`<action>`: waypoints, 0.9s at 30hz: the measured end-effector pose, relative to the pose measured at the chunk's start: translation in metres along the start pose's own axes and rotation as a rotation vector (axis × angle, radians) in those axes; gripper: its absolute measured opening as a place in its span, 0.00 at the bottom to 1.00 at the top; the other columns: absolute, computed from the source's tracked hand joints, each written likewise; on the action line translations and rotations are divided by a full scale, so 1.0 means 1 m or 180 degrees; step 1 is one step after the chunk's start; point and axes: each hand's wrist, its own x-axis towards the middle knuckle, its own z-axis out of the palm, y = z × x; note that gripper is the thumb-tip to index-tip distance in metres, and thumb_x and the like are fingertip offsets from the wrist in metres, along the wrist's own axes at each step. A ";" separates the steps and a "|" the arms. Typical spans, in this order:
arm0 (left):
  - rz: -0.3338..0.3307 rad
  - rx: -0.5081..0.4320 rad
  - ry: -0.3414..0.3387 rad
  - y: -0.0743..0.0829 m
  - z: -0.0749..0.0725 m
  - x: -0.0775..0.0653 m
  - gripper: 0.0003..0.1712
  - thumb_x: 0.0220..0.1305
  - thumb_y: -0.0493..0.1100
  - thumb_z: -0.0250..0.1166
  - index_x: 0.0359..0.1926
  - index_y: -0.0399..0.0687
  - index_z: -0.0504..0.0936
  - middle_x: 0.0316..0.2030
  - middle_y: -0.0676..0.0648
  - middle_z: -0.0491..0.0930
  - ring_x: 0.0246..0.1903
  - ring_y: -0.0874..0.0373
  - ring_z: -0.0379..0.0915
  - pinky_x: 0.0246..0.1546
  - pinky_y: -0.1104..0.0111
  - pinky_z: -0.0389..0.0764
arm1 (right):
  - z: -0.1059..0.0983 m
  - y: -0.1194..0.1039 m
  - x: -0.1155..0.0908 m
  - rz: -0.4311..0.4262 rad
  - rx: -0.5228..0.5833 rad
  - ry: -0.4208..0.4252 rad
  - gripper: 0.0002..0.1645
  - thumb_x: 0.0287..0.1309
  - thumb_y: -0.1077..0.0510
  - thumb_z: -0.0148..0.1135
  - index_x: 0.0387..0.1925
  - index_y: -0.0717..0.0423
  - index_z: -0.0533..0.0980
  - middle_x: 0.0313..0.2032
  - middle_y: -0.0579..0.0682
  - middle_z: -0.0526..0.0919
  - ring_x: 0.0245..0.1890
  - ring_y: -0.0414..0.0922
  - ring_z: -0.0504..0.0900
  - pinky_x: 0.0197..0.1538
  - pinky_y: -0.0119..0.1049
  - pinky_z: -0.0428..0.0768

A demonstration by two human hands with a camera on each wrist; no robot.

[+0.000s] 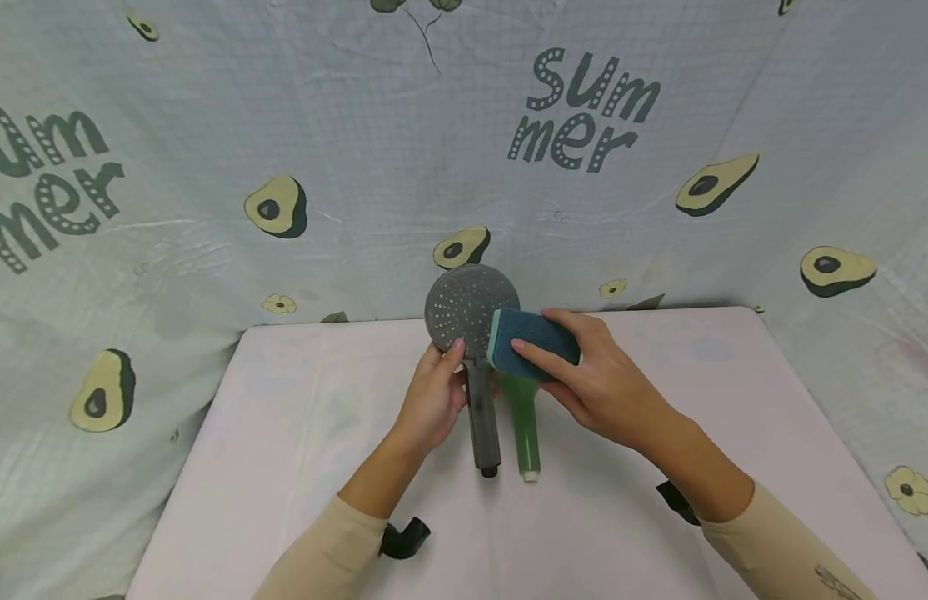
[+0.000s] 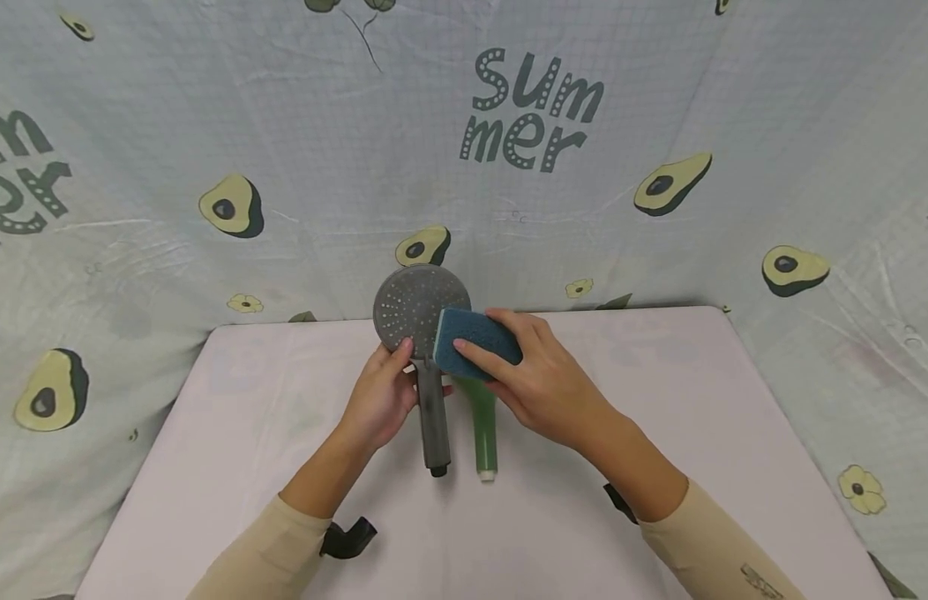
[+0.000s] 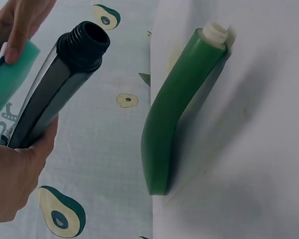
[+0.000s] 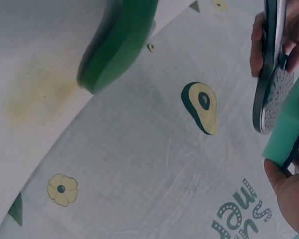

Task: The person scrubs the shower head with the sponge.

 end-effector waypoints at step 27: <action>0.0290 0.0450 0.0326 0.055 0.015 0.031 0.23 0.85 0.44 0.45 0.73 0.41 0.63 0.64 0.35 0.76 0.54 0.43 0.84 0.44 0.61 0.89 | 0.002 -0.034 0.002 -0.0633 0.0033 -0.0566 0.41 0.60 0.58 0.73 0.73 0.33 0.70 0.69 0.60 0.69 0.62 0.58 0.74 0.60 0.50 0.83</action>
